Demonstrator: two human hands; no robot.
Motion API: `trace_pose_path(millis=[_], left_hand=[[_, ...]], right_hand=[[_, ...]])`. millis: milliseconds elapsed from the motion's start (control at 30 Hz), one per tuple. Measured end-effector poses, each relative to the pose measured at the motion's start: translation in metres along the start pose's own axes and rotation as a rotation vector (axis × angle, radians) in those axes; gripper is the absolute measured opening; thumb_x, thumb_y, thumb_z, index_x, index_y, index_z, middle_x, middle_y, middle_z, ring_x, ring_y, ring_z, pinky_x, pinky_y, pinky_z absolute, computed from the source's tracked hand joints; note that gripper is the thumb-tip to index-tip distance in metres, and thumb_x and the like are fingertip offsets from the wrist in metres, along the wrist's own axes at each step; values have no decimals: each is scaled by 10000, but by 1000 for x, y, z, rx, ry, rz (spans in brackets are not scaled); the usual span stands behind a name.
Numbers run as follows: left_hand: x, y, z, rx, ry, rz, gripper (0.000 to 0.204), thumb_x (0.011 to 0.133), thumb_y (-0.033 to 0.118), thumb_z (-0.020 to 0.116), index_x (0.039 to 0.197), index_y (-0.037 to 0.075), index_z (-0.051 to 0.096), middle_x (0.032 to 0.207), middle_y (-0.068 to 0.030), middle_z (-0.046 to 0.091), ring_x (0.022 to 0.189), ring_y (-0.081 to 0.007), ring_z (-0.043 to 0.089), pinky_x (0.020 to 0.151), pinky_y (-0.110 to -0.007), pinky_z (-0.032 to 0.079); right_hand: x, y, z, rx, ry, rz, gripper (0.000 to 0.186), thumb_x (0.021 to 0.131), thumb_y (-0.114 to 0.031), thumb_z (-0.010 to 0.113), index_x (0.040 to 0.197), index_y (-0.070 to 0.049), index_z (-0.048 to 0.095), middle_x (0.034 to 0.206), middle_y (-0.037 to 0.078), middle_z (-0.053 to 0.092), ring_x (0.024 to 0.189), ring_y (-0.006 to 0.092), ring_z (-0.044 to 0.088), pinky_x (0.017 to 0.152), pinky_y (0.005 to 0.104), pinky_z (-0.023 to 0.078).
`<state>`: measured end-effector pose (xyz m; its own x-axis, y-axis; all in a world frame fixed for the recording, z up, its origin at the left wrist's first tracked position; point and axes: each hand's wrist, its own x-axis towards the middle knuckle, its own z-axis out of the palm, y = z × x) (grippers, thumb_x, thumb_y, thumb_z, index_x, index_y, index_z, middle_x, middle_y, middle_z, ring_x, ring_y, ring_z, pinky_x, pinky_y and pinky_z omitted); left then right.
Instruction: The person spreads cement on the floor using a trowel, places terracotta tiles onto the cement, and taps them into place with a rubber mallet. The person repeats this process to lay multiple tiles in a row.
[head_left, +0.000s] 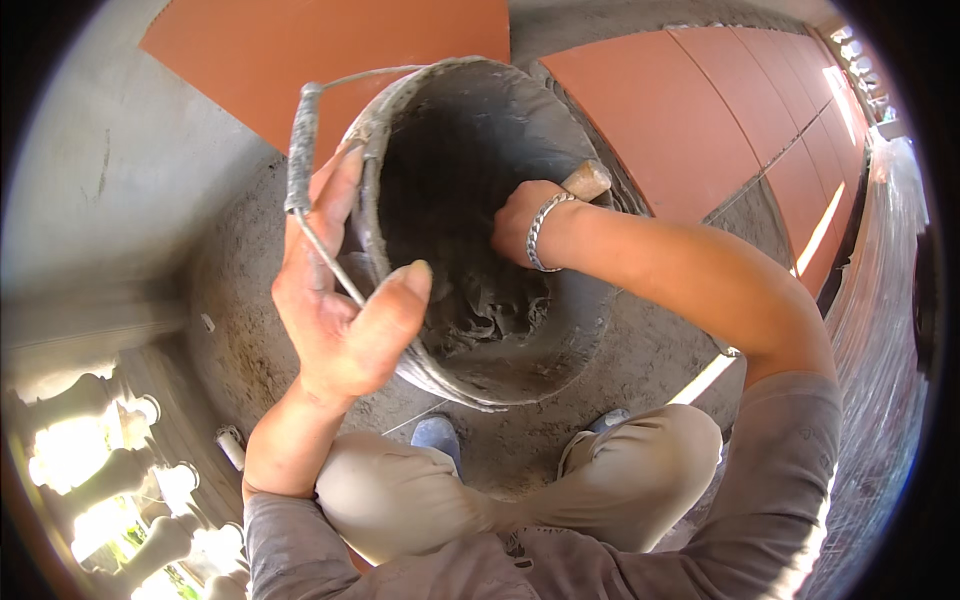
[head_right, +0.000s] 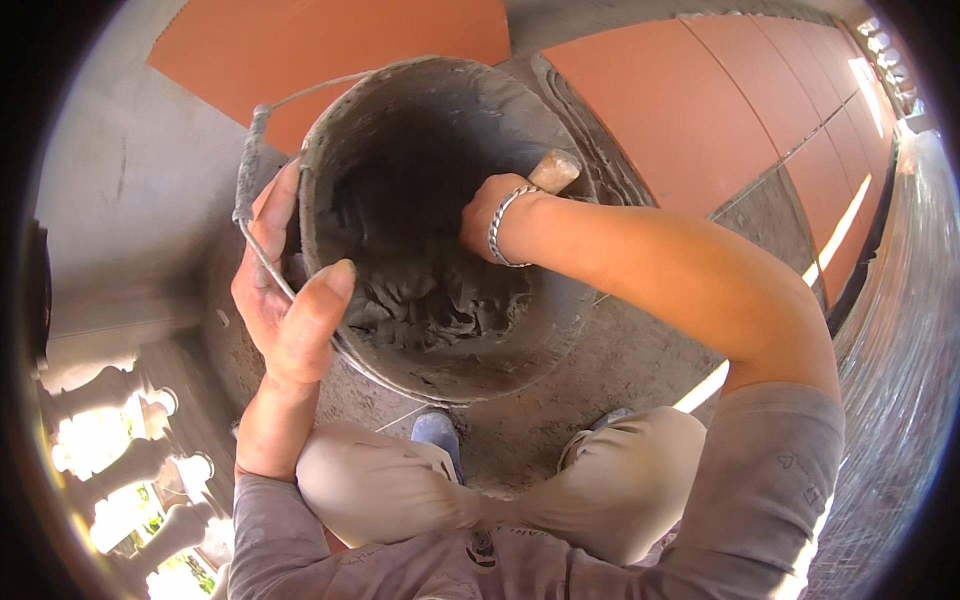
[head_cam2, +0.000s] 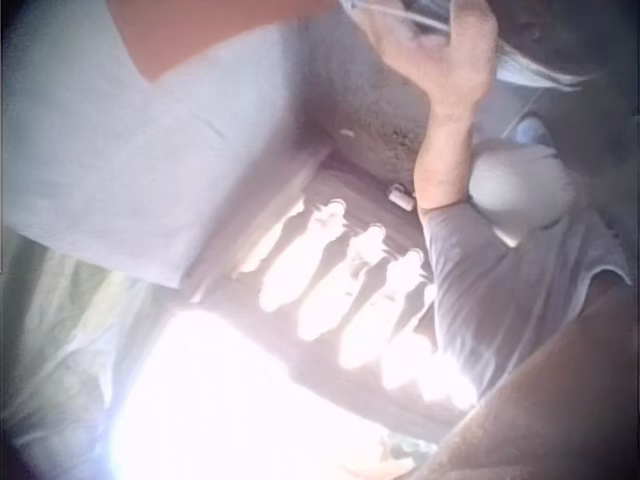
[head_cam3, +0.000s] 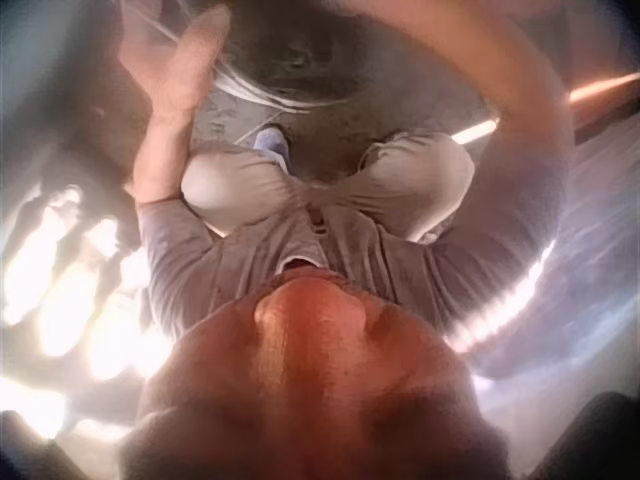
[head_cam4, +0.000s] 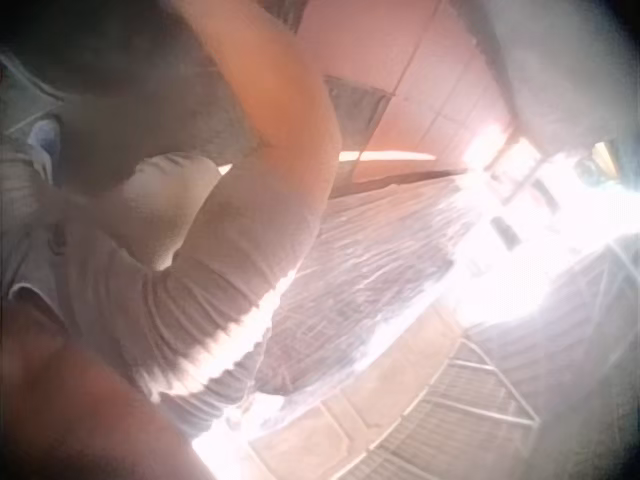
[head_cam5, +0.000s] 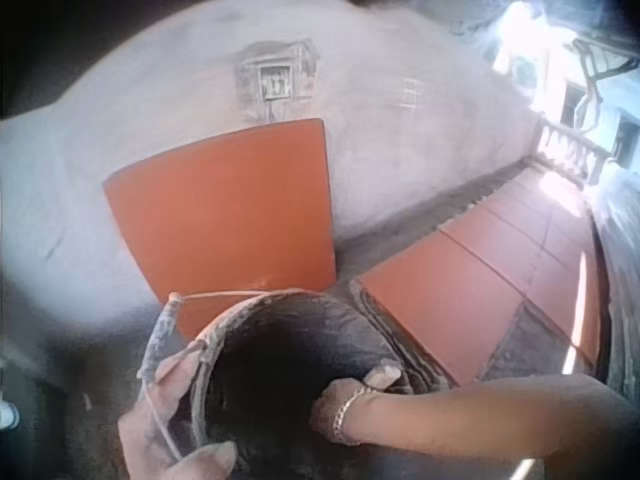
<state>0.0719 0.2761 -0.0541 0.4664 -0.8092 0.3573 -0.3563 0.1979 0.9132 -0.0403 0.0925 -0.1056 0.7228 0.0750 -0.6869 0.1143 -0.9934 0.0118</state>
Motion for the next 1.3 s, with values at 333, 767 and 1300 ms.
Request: trace_pose_path(millis=[333,767,1300], left_hand=[[-1,-8,-9,90,18,71,750,722,186,694,1359,-137,465,1403,-241,465,1312,-326,453,1108,-433,326],[1,0,1,106,54,-26,789,748,287,673,1383,-127,453,1383,-198,488,1293,-284,460,1120,-405,303],[2,4,25,-69,140,-210,747,780,253,593,1413,-109,425,1399,-214,494,1290,-296,476,1109,-394,319]], right_hand=[[-11,-12,17,433,21,29,345,853,-366,662,978,-54,740,963,188,720,967,364,680,842,444,537],[-58,3,46,845,268,-38,393,819,-431,686,906,-49,708,784,166,690,784,370,661,715,446,502],[-306,-44,288,1091,781,1144,272,811,-319,731,797,-60,649,620,99,578,563,244,567,568,356,474]])
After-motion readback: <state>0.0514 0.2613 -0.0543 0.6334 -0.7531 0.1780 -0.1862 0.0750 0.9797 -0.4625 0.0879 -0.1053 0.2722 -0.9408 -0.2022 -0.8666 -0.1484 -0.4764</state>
